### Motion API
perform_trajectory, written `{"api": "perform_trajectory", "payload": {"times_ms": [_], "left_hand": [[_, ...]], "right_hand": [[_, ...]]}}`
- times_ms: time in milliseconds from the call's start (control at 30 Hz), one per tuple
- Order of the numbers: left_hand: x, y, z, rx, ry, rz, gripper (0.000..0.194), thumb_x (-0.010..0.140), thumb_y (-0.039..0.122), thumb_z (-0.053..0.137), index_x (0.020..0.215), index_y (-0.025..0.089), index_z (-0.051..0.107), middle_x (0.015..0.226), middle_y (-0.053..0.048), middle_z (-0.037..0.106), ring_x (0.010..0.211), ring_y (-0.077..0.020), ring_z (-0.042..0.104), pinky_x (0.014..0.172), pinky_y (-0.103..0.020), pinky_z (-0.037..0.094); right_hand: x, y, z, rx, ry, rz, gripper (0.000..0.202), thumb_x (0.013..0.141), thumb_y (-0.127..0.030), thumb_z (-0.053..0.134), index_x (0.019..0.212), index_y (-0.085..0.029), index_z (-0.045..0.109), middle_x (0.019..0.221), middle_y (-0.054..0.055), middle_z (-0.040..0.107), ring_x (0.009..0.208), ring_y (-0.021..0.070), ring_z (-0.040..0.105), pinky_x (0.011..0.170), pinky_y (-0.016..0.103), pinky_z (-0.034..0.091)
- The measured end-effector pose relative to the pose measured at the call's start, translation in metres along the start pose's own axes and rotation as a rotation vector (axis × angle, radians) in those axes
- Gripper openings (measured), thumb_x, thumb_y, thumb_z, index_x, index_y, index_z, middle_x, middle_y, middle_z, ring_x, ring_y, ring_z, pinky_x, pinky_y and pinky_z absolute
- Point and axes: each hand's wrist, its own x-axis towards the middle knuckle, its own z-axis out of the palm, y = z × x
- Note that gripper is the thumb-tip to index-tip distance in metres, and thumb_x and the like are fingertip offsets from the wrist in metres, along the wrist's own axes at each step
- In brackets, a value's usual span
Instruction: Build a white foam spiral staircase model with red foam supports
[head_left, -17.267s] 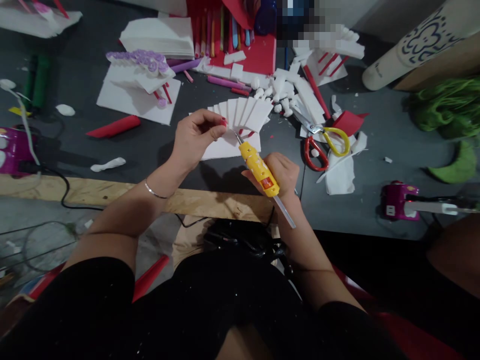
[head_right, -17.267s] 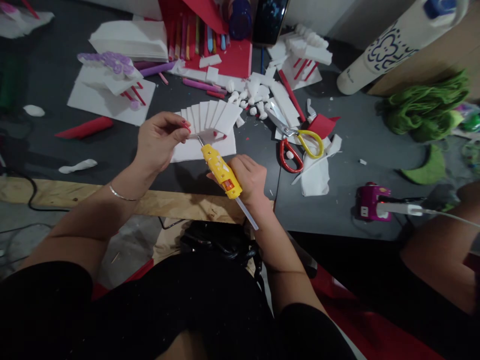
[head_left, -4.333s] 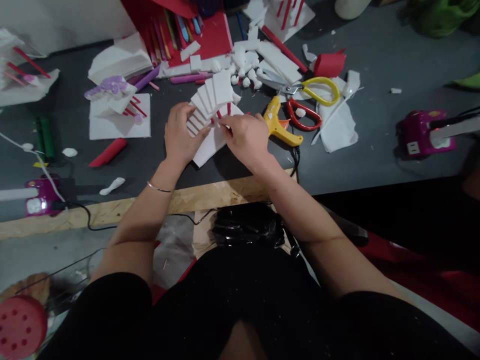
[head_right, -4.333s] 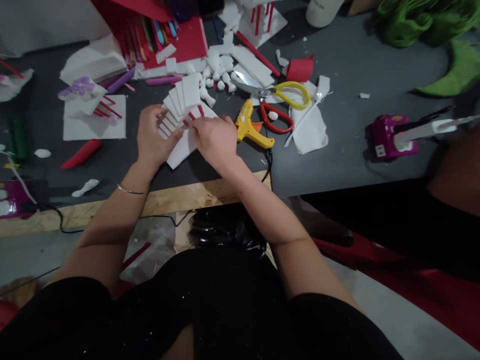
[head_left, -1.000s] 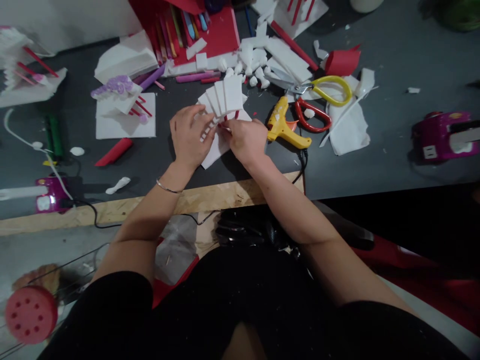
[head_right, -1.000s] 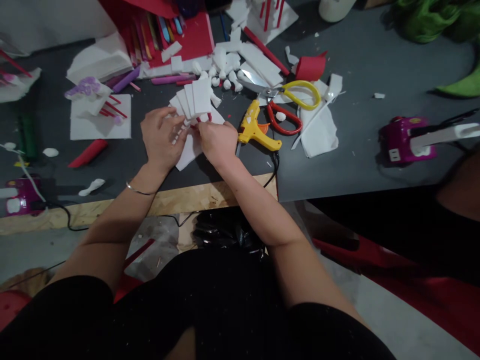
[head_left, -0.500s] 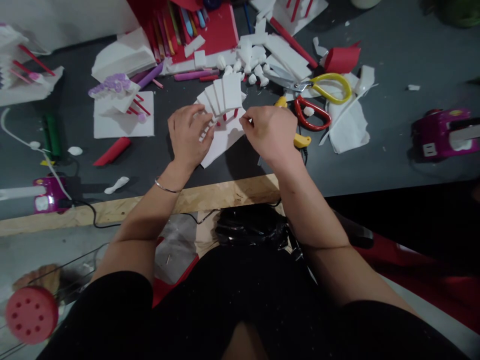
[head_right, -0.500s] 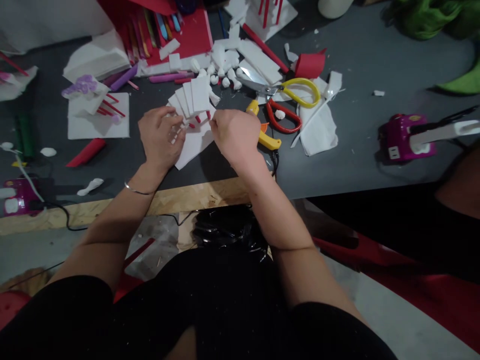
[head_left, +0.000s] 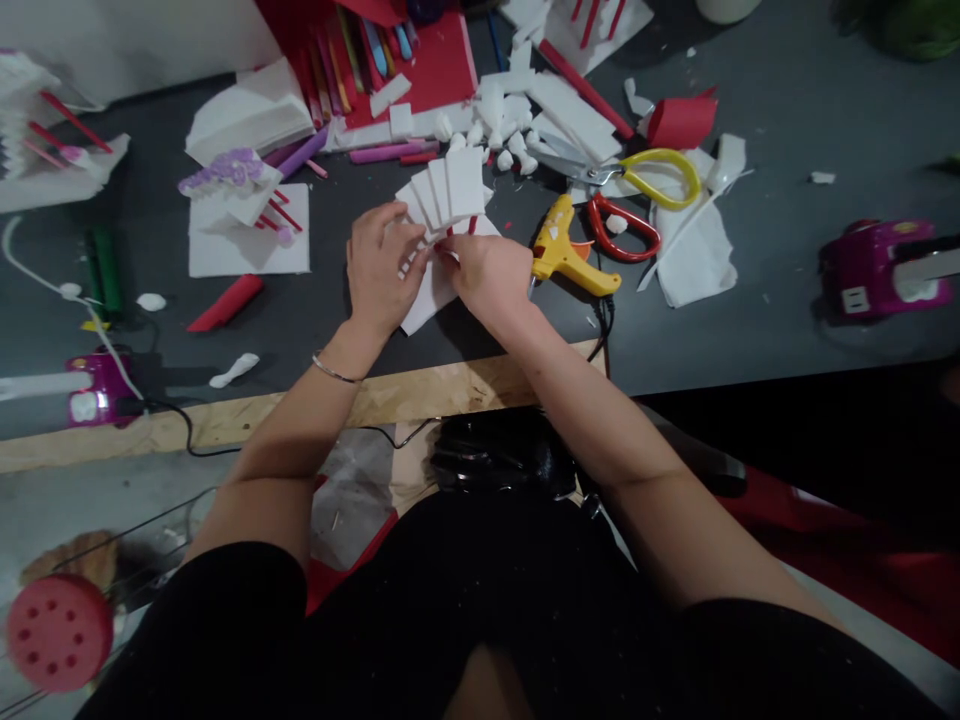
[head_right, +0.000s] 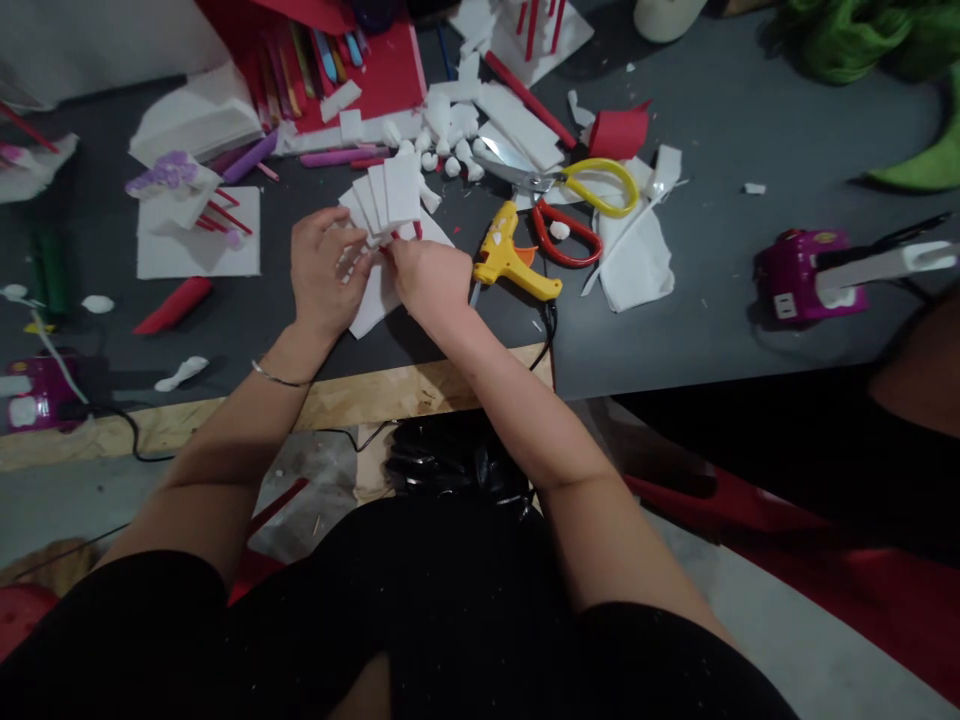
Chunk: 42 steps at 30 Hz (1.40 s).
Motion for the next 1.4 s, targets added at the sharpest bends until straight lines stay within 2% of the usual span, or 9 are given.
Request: {"api": "perform_trajectory", "payload": {"times_ms": [200, 267, 400, 500, 733, 933, 1100, 1233, 1400], "left_hand": [[0.0, -0.003, 0.003, -0.09, 0.035, 0.05, 0.077, 0.09, 0.084, 0.028, 0.142, 0.032, 0.052, 0.16, -0.002, 0.052, 0.167, -0.0251, 0.002, 0.129, -0.068, 0.011], [0.001, -0.003, 0.003, -0.131, 0.065, 0.025, 0.07, 0.093, 0.081, 0.03, 0.138, 0.034, 0.056, 0.159, -0.002, 0.053, 0.166, -0.0276, 0.011, 0.129, -0.069, 0.014], [0.002, 0.001, 0.001, -0.17, 0.159, -0.028, 0.054, 0.095, 0.078, 0.041, 0.12, 0.037, 0.066, 0.153, -0.004, 0.058, 0.152, -0.0326, 0.041, 0.128, -0.065, 0.026], [0.002, 0.004, 0.0, -0.134, 0.184, -0.027, 0.053, 0.096, 0.078, 0.043, 0.116, 0.036, 0.067, 0.149, -0.004, 0.061, 0.146, -0.0332, 0.047, 0.126, -0.065, 0.032], [0.001, 0.009, -0.003, -0.087, 0.158, -0.034, 0.053, 0.096, 0.078, 0.037, 0.119, 0.04, 0.067, 0.151, -0.003, 0.058, 0.148, -0.0341, 0.045, 0.126, -0.062, 0.032], [0.0, 0.014, -0.006, -0.036, 0.136, -0.047, 0.064, 0.096, 0.08, 0.035, 0.127, 0.03, 0.06, 0.153, -0.005, 0.058, 0.149, -0.0307, 0.044, 0.125, -0.062, 0.031], [-0.002, 0.011, -0.004, -0.045, 0.142, -0.054, 0.074, 0.093, 0.086, 0.031, 0.134, 0.029, 0.054, 0.157, -0.002, 0.054, 0.161, -0.0311, 0.025, 0.127, -0.065, 0.025], [-0.004, 0.004, -0.004, -0.032, 0.195, -0.017, 0.072, 0.09, 0.085, 0.046, 0.138, 0.032, 0.051, 0.16, -0.007, 0.052, 0.156, -0.0347, 0.036, 0.127, -0.065, 0.029], [-0.004, -0.007, -0.007, -0.12, 0.17, -0.036, 0.083, 0.083, 0.086, 0.056, 0.145, 0.032, 0.045, 0.157, -0.01, 0.055, 0.158, -0.0375, 0.035, 0.125, -0.062, 0.036]], "right_hand": [[0.004, -0.003, 0.004, 0.005, 0.045, 0.027, 0.041, 0.107, -0.04, 0.043, 0.126, -0.023, 0.076, 0.101, 0.011, 0.081, 0.091, 0.0254, 0.074, 0.074, 0.034, 0.048], [0.004, -0.003, 0.004, 0.008, 0.044, 0.026, 0.041, 0.107, -0.04, 0.043, 0.125, -0.023, 0.076, 0.1, 0.011, 0.081, 0.091, 0.0251, 0.074, 0.075, 0.033, 0.048], [0.003, -0.003, 0.004, 0.005, 0.031, 0.014, 0.042, 0.108, -0.041, 0.042, 0.126, -0.023, 0.075, 0.1, 0.011, 0.081, 0.091, 0.025, 0.073, 0.075, 0.034, 0.048], [0.004, -0.002, 0.004, 0.007, 0.046, 0.003, 0.041, 0.108, -0.041, 0.043, 0.125, -0.024, 0.077, 0.1, 0.012, 0.081, 0.09, 0.025, 0.074, 0.076, 0.035, 0.048], [0.003, -0.002, 0.005, 0.01, 0.089, -0.031, 0.038, 0.106, -0.034, 0.045, 0.115, -0.021, 0.08, 0.095, 0.012, 0.082, 0.088, 0.0248, 0.074, 0.079, 0.035, 0.048], [-0.009, 0.002, -0.014, 0.02, 0.044, -0.01, 0.035, 0.105, -0.032, 0.045, 0.109, -0.021, 0.079, 0.096, 0.013, 0.079, 0.092, 0.025, 0.072, 0.08, 0.036, 0.045], [-0.024, 0.022, -0.03, 0.004, 0.071, 0.014, 0.035, 0.105, -0.039, 0.049, 0.108, -0.019, 0.077, 0.097, 0.013, 0.078, 0.092, 0.0266, 0.069, 0.083, 0.039, 0.044], [-0.029, 0.041, -0.035, 0.046, 0.149, -0.019, 0.031, 0.103, -0.036, 0.049, 0.104, -0.021, 0.076, 0.096, 0.012, 0.078, 0.096, 0.0286, 0.067, 0.093, 0.045, 0.044], [-0.027, 0.058, -0.041, 0.074, 0.14, -0.029, 0.028, 0.099, -0.026, 0.048, 0.106, -0.024, 0.075, 0.109, 0.011, 0.077, 0.108, 0.0315, 0.064, 0.101, 0.051, 0.041]]}}
